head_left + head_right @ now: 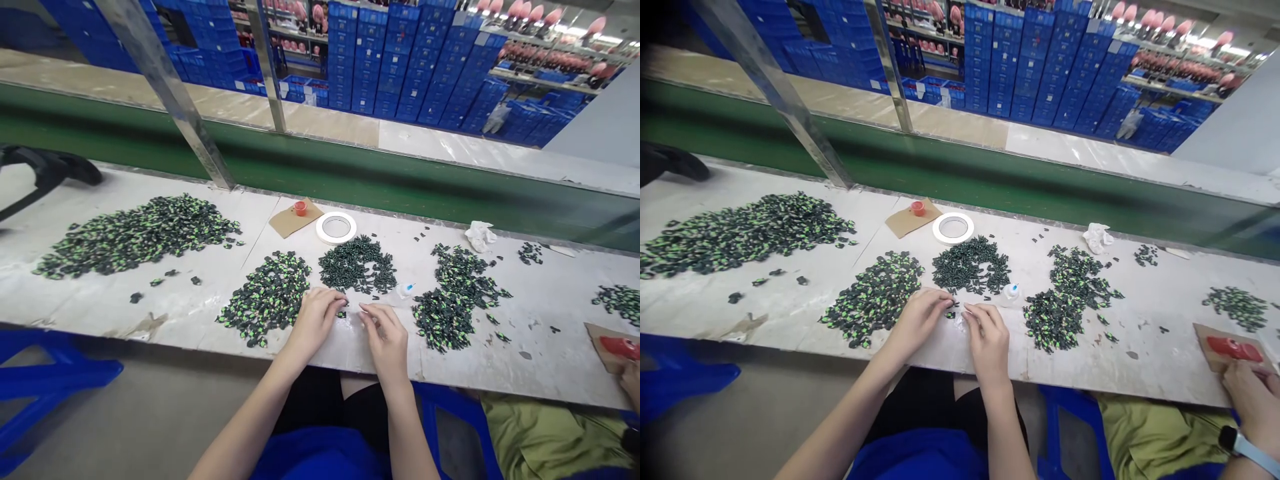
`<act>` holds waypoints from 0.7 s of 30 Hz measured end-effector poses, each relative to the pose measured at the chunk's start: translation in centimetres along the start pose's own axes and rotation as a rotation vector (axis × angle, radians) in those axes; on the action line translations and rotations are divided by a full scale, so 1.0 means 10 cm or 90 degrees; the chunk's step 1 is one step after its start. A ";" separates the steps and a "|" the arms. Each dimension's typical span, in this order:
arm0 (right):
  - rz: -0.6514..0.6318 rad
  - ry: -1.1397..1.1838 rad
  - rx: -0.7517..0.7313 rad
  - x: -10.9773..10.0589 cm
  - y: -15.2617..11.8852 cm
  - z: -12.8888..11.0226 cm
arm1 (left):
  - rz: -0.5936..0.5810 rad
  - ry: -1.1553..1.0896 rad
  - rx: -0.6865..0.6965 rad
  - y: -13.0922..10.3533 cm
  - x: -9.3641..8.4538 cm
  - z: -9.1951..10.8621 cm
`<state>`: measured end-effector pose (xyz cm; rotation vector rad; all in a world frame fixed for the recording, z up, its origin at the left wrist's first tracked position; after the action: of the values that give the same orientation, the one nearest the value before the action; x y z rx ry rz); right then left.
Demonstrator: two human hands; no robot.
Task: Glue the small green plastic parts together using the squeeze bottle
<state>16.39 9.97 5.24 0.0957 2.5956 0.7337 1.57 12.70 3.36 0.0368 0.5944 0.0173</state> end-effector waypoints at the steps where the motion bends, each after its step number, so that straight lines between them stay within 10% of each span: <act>1: -0.015 0.036 0.030 0.04 0.01 0.04 | -0.010 -0.051 0.005 -0.02 0.02 0.03; 10: 0.067 0.252 0.258 0.10 -0.14 0.33 | -0.012 -0.230 -0.004 -0.14 0.05 0.09; 21: -0.007 0.168 0.264 0.14 -0.20 0.48 | 0.105 0.213 0.059 -0.22 0.01 -0.05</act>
<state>17.29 10.90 -0.03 0.1158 2.9627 0.2020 1.36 10.55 2.83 0.1757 0.9257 0.1588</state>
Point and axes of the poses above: each hand's wrist, its own y-axis towards the middle knuckle, its own x-axis out of the palm, z = x × y, the point moved 9 cm from there along y, towards the middle knuckle, and after that the axes turned 9 degrees about -x, right-handed, at the moved point
